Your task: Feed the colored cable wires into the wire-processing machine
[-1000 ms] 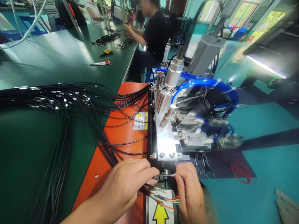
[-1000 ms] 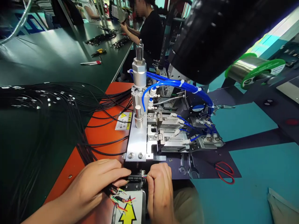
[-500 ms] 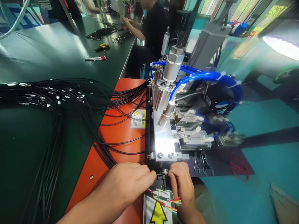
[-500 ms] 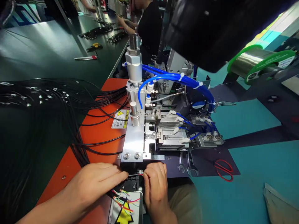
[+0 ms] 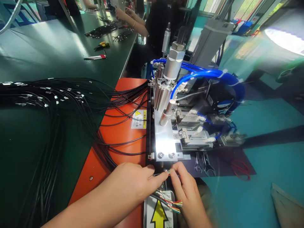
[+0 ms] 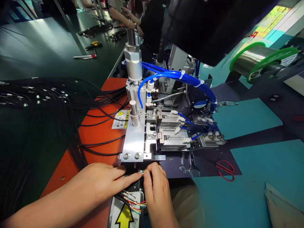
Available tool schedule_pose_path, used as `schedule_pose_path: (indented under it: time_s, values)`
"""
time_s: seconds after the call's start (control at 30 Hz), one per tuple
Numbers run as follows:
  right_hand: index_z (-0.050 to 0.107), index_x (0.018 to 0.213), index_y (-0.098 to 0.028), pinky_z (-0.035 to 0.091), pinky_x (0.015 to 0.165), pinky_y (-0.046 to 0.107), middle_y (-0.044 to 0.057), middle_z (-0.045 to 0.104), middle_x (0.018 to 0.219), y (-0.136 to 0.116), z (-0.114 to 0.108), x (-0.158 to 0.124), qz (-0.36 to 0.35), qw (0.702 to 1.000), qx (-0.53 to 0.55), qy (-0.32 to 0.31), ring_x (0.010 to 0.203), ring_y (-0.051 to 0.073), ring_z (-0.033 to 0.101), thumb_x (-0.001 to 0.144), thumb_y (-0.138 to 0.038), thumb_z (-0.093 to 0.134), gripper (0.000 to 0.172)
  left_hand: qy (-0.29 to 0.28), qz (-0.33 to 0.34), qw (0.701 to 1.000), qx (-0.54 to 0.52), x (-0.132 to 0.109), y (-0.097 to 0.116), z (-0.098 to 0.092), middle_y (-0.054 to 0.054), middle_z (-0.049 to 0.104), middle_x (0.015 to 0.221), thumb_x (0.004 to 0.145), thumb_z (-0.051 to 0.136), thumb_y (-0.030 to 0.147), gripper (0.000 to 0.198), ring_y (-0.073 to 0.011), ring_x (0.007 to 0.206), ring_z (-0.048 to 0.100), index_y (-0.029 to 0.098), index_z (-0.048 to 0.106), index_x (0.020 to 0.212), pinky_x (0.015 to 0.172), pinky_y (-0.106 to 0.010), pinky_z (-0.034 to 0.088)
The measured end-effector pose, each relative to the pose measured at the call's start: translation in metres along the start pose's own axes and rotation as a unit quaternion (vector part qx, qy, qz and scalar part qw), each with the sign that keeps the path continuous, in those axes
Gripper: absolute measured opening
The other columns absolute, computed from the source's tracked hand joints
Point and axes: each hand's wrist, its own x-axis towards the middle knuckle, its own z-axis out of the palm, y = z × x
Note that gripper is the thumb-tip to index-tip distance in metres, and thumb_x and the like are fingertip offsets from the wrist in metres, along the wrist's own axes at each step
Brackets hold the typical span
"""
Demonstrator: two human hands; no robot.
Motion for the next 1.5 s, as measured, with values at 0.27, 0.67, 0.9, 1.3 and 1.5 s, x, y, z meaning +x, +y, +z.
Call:
schedule_pose_path:
  time_s: [0.27,0.67,0.9,1.3,1.5]
  values:
    - [0.042,0.067,-0.021,0.036,0.054,0.023,-0.003,0.043,0.062,0.024,0.014,0.004,-0.083,0.992,0.079,0.056,0.057,0.012,0.042,0.084,-0.021,0.037,0.017,-0.022,-0.012,0.999,-0.048,0.005,-0.005,-0.010,0.003,0.061,0.076,0.081,0.042,0.008,0.037,-0.0145,0.047,0.056,0.028,0.049,0.111,0.037,-0.025,0.023]
    - [0.038,0.057,-0.020,0.030,0.047,0.020,-0.005,0.036,0.054,0.013,0.003,0.012,0.029,0.981,0.188,-0.039,0.051,0.010,0.035,0.079,-0.028,0.042,0.024,0.114,-0.115,0.979,-0.122,-0.027,-0.001,0.018,0.002,0.051,0.072,0.093,0.040,0.024,0.021,-0.0119,0.063,0.047,0.028,0.057,0.104,0.054,-0.019,0.035]
    - [0.037,0.059,-0.021,0.032,0.044,0.020,-0.005,0.040,0.050,0.022,0.015,0.008,0.078,0.956,0.278,-0.052,0.045,0.009,0.037,0.081,-0.043,0.042,0.032,0.101,-0.145,0.966,-0.187,-0.026,-0.003,0.011,0.004,0.051,0.064,0.091,0.043,0.019,0.024,-0.0092,0.060,0.046,0.018,0.058,0.073,0.051,-0.018,0.031]
    - [0.042,0.053,-0.019,0.028,0.048,0.021,-0.005,0.040,0.051,0.010,0.009,0.008,0.121,0.962,0.245,0.007,0.050,0.010,0.036,0.072,-0.028,0.051,0.023,0.135,-0.072,0.985,-0.081,-0.021,-0.002,0.003,-0.003,0.049,0.060,0.096,0.020,0.015,0.044,-0.0142,0.055,0.043,0.014,0.060,0.080,0.048,-0.023,0.028]
    - [0.045,0.061,-0.019,0.037,0.049,0.022,-0.003,0.044,0.056,0.004,-0.002,0.003,0.132,0.954,0.268,-0.013,0.052,0.012,0.043,0.083,-0.041,0.042,0.031,0.145,-0.076,0.984,-0.067,-0.021,-0.003,0.003,-0.002,0.047,0.060,0.096,0.020,0.014,0.044,-0.0134,0.055,0.040,0.014,0.061,0.079,0.048,-0.023,0.028]
